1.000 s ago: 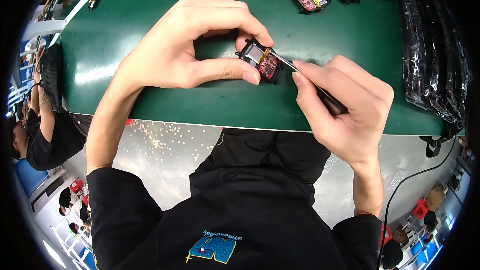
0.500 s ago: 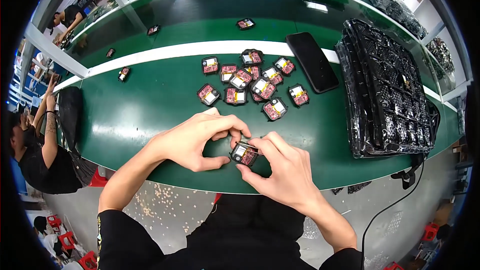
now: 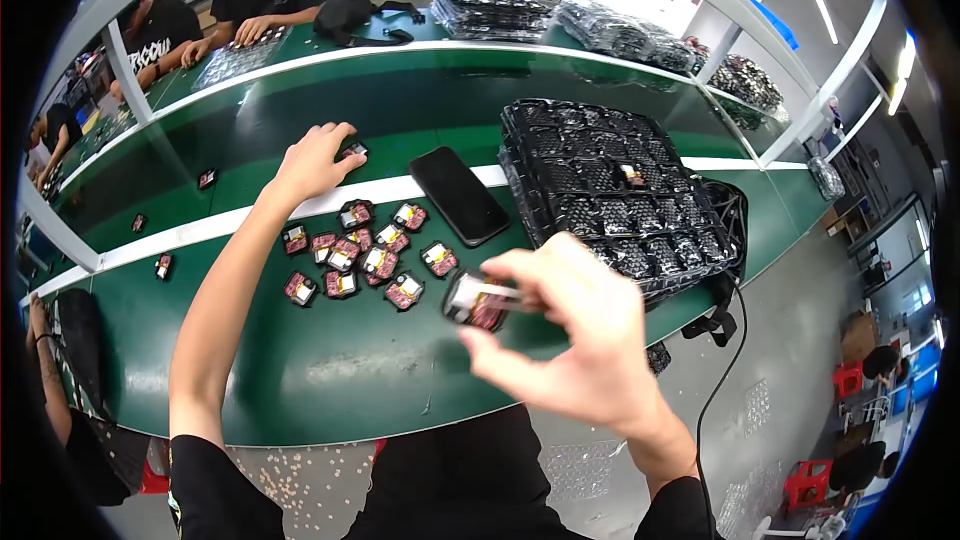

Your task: The recorder is assembling small electronic components, specifically using tweezers to manipulate parts within what appears to be a smartwatch casing.

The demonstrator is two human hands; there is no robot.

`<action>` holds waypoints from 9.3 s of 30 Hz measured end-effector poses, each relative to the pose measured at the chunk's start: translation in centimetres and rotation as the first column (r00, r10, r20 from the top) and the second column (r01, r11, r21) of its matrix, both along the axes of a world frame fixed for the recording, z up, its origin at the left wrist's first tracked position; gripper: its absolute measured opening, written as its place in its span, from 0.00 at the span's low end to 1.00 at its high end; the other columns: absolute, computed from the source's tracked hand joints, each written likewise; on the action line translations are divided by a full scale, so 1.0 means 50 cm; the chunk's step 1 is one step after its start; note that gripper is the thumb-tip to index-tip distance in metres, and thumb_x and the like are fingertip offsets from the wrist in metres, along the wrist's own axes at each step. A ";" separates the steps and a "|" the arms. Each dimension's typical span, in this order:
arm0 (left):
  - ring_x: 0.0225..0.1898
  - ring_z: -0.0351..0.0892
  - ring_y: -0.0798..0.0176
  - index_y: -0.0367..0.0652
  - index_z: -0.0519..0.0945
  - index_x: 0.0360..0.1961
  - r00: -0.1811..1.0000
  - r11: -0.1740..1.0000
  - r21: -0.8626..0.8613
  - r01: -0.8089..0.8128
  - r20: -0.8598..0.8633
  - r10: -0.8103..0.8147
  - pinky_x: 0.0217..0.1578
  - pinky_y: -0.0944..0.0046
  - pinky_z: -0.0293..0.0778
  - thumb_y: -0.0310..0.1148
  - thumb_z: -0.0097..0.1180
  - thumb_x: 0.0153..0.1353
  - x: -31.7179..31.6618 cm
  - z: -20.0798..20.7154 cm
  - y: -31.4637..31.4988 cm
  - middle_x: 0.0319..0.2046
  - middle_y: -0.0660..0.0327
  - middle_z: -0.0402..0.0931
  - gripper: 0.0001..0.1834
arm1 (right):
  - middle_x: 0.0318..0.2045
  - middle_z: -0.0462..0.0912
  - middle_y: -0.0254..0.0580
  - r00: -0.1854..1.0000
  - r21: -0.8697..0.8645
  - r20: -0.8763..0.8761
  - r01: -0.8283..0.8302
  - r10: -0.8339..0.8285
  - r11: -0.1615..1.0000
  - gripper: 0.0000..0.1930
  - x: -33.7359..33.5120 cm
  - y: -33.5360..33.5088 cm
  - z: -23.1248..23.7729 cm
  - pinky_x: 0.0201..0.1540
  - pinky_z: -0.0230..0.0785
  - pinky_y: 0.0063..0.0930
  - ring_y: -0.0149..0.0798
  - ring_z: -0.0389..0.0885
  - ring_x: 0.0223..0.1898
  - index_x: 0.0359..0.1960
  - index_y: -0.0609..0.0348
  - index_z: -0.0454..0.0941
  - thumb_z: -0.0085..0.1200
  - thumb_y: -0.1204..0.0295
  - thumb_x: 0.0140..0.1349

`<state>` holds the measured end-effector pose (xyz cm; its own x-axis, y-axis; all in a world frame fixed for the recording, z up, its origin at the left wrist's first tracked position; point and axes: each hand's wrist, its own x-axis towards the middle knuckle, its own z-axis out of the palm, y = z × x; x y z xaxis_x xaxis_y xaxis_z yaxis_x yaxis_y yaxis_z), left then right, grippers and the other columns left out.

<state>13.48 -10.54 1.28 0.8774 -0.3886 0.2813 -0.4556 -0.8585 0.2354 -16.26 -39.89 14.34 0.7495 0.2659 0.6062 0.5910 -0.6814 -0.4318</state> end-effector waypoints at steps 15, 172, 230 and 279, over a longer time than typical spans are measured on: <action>0.55 0.82 0.43 0.41 0.78 0.69 0.869 0.847 -0.218 0.485 0.012 -0.495 0.58 0.49 0.79 0.28 0.64 0.73 -0.311 0.101 -0.097 0.54 0.49 0.80 0.24 | 0.33 0.93 0.52 0.714 -0.318 -0.230 0.587 -0.661 0.745 0.34 0.282 -0.378 0.019 0.50 0.84 0.38 0.43 0.94 0.39 0.46 0.66 0.93 0.77 0.41 0.57; 0.58 0.81 0.42 0.38 0.82 0.58 0.990 0.979 -0.181 0.094 0.117 -0.074 0.59 0.48 0.78 0.30 0.63 0.74 -0.003 0.009 0.062 0.51 0.48 0.80 0.15 | 0.23 0.76 0.29 0.785 0.064 -0.115 0.618 -0.609 0.784 0.18 0.100 -0.329 0.053 0.30 0.65 0.25 0.25 0.71 0.25 0.39 0.64 0.91 0.79 0.62 0.55; 0.31 0.75 0.66 0.39 0.91 0.54 0.832 0.832 -0.422 0.361 -0.258 -0.491 0.28 0.66 0.64 0.35 0.88 0.46 -0.470 0.002 -0.012 0.36 0.62 0.85 0.32 | 0.23 0.81 0.30 0.913 0.266 -0.353 -0.111 0.204 0.958 0.12 0.021 0.028 -0.289 0.23 0.52 0.19 0.18 0.67 0.20 0.43 0.66 0.94 0.72 0.88 0.57; 0.34 0.83 0.61 0.36 0.91 0.47 0.702 0.700 -0.490 0.519 -0.224 -0.676 0.34 0.63 0.72 0.38 0.88 0.45 -0.438 -0.011 0.001 0.38 0.59 0.90 0.29 | 0.21 0.80 0.30 0.869 0.258 -0.436 -0.127 0.233 0.958 0.10 0.017 0.035 -0.281 0.24 0.54 0.20 0.21 0.70 0.20 0.40 0.66 0.94 0.71 0.88 0.57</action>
